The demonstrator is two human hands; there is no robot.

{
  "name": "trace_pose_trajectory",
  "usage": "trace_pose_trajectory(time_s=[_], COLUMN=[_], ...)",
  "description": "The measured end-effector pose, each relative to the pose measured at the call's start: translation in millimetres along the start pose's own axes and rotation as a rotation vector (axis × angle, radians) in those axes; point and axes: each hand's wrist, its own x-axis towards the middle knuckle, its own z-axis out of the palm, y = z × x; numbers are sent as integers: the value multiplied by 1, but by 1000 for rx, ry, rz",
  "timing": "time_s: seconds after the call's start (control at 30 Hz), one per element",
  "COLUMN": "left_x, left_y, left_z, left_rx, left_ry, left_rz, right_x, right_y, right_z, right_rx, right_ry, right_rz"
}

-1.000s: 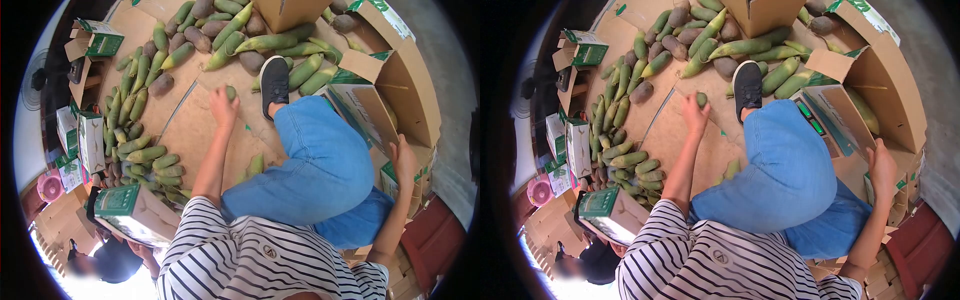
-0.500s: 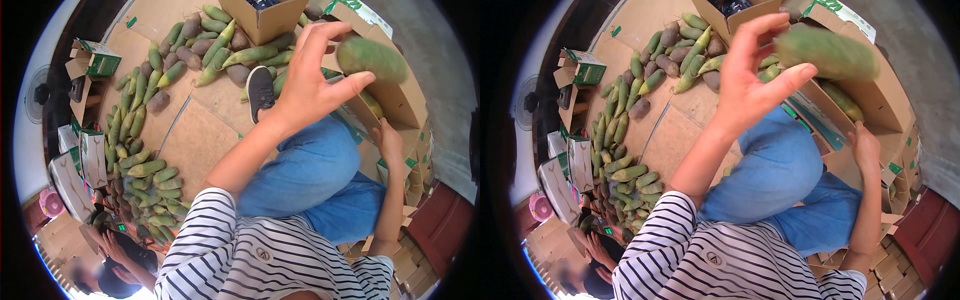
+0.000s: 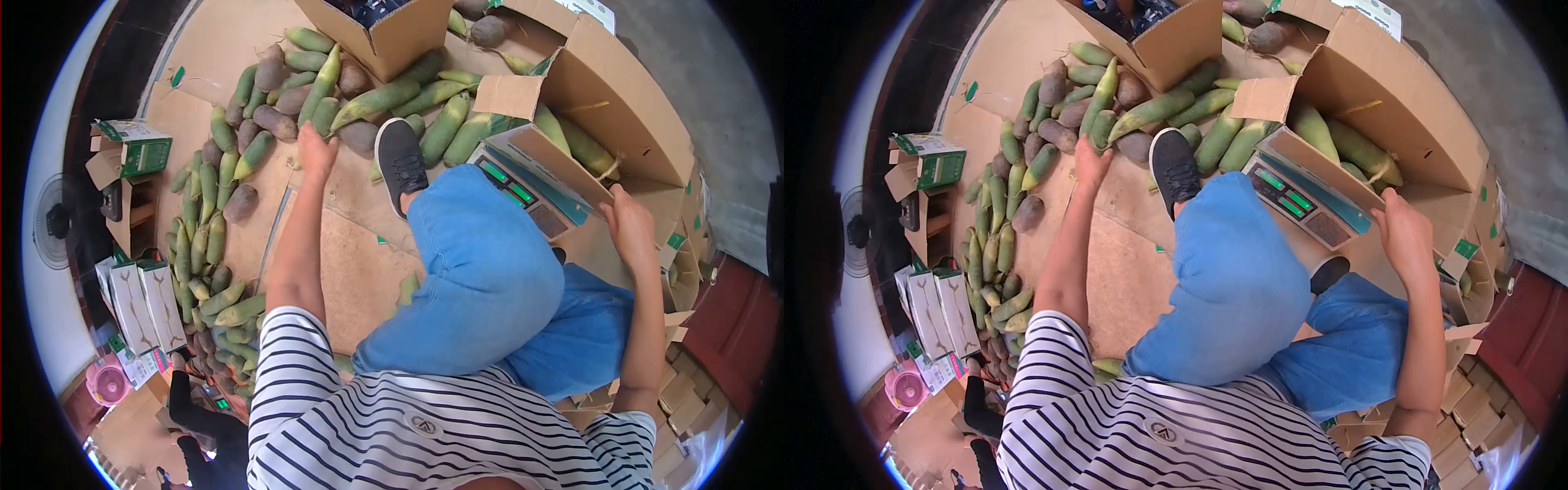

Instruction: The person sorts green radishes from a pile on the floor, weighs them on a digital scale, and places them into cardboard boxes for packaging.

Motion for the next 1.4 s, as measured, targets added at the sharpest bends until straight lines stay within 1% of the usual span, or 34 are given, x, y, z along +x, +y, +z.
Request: trace_pose_trajectory(time_s=[0.07,0.1,0.2,0.23,0.33,0.37,0.47,0.5,0.6,0.63,0.7,0.77,0.8,0.83,0.87,0.93,1.0,1.03,1.07,1.1,1.13,1.17,1.2,1.27,1.33,1.37,1.4], left_x=[12,16,33,29,29,32,35,32,14,7,-13,-40,-56,-69,-80,-87,-83,-79,-78,-76,-73,-75,-75,-67,-65,-62,-59], left_y=[-5,-6,-17,-15,-7,-15,-16,-14,-20,-31,-36,-38,-36,-16,5,26,40,42,60,74,75,97,116,147,187,200,217], left_z=[-3,-3,7,11,17,24,21,21,26,35,39,42,44,28,11,-7,-28,-33,-52,-73,-80,-105,-125,-162,-192,-204,-213], left_rx=[41,73,72,84,151,203,262,250,-59,-224,-510,-614,-692,-737,-889,-1142,-1179,-1285,-1354,-1381,-1430,-1505,-1512,-1560,-1572,-1590,-1575], left_ry=[-92,-101,-361,-262,-254,-231,-288,-273,-222,-219,-358,-444,-462,-499,-548,-506,-474,-479,-463,-513,-529,-536,-507,-542,-447,-477,-459], left_rz=[-38,-49,-122,-65,-156,-118,-209,-230,-297,-304,-435,-434,-377,-381,-574,-721,-592,-539,-534,-443,-381,-325,-253,-79,-60,85,121], right_x=[1,1,2,3,5,6,7,7,8,7,5,4,3,2,1,1,-1,-2,-3,-3,-4,-5,-4,-5,-5,-5,-5], right_y=[0,-2,-3,-4,-6,-6,-6,-7,-6,-5,-4,-3,-2,-1,0,2,1,5,10,12,14,16,18,21,25,26,28], right_z=[-1,-2,-2,-2,-3,-2,-3,-5,-6,-6,-6,-6,-5,-4,-3,-3,-4,-1,1,3,5,7,10,14,19,21,23], right_rx=[3,1,-4,-6,-35,-33,-27,-25,-22,-23,-13,-3,1,6,8,8,2,4,6,20,34,51,60,77,85,93,95], right_ry=[-8,-20,-42,-47,-83,-84,-93,-104,-83,-70,-72,-63,-54,-47,-45,-41,-13,-6,5,18,28,38,57,84,101,108,123], right_rz=[3,8,19,23,59,67,96,105,77,62,63,55,47,41,39,38,14,2,-4,-8,-12,-20,-30,-61,-58,-62,-65])
